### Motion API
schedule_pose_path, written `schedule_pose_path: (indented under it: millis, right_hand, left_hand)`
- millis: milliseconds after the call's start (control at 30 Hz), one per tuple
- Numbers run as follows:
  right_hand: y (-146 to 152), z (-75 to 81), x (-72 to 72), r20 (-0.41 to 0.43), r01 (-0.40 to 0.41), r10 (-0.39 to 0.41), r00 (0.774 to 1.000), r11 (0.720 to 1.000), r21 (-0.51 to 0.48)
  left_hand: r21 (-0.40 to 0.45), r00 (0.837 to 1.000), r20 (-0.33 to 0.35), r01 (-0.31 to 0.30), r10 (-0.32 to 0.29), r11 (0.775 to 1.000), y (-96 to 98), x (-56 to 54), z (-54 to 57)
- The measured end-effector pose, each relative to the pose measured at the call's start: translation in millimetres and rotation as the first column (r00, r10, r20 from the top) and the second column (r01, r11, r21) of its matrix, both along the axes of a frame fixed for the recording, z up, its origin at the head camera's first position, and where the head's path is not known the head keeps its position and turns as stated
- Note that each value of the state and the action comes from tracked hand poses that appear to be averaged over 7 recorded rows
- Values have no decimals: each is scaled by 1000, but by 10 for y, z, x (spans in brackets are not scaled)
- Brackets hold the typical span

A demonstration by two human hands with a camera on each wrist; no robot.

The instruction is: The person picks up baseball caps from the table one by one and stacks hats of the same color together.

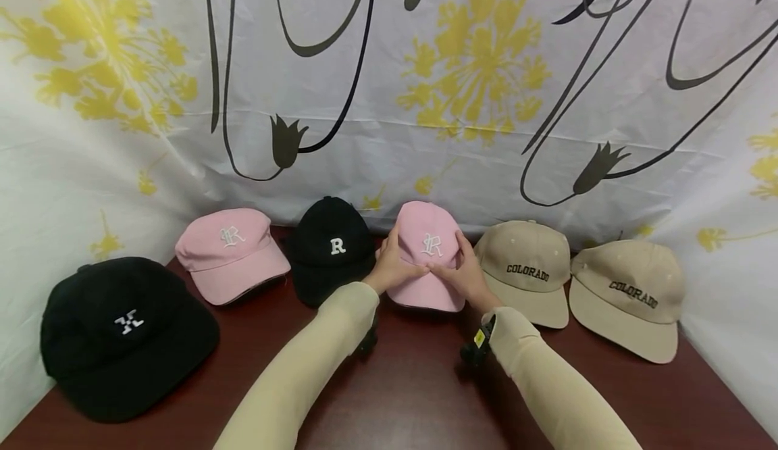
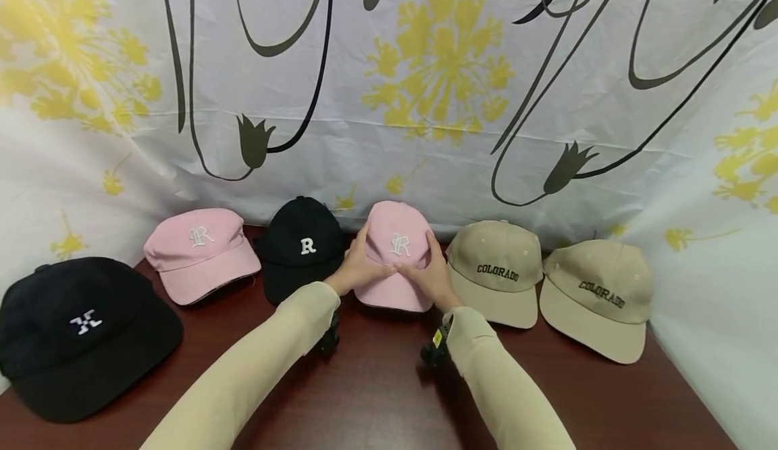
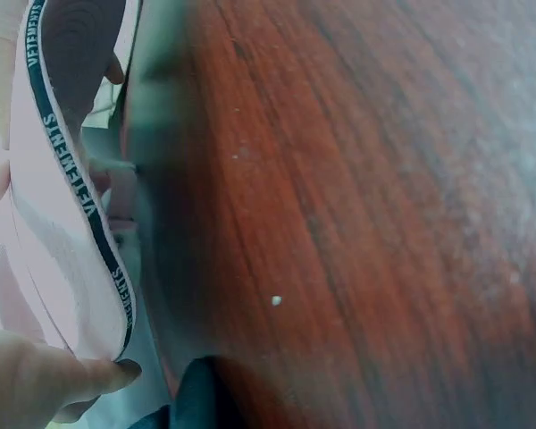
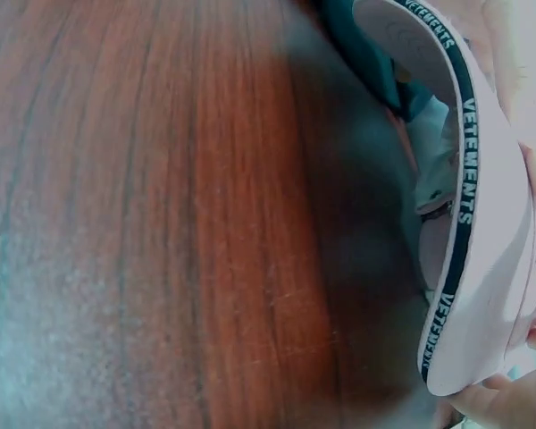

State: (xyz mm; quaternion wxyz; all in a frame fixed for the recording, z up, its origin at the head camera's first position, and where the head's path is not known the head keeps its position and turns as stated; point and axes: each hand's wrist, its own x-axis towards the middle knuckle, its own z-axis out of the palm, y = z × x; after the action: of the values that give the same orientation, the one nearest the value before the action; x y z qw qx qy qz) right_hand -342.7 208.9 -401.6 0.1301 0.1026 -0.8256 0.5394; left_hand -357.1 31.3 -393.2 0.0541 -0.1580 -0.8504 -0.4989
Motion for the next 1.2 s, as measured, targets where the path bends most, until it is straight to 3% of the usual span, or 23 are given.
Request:
schedule_pose_path:
  millis: [133, 367, 700, 1200]
  right_hand:
    - [6, 44, 29, -40, -9, 9, 999, 1000, 9]
    - [8, 145, 96, -66, -3, 11, 998, 992, 127]
    - [-9, 279, 198, -106, -34, 48, 993, 991, 129]
    - [-85, 450, 434, -105, -7, 23, 994, 988, 156]
  left_hand:
    - [4, 1000, -7, -9, 9, 1000, -6, 29, 50]
    - [35, 1000, -6, -22, 22, 999, -77, 56, 97]
    - [76, 997, -61, -49, 54, 996, -96, 154, 199]
    - [103, 990, -101, -89, 99, 991, -169, 438, 357]
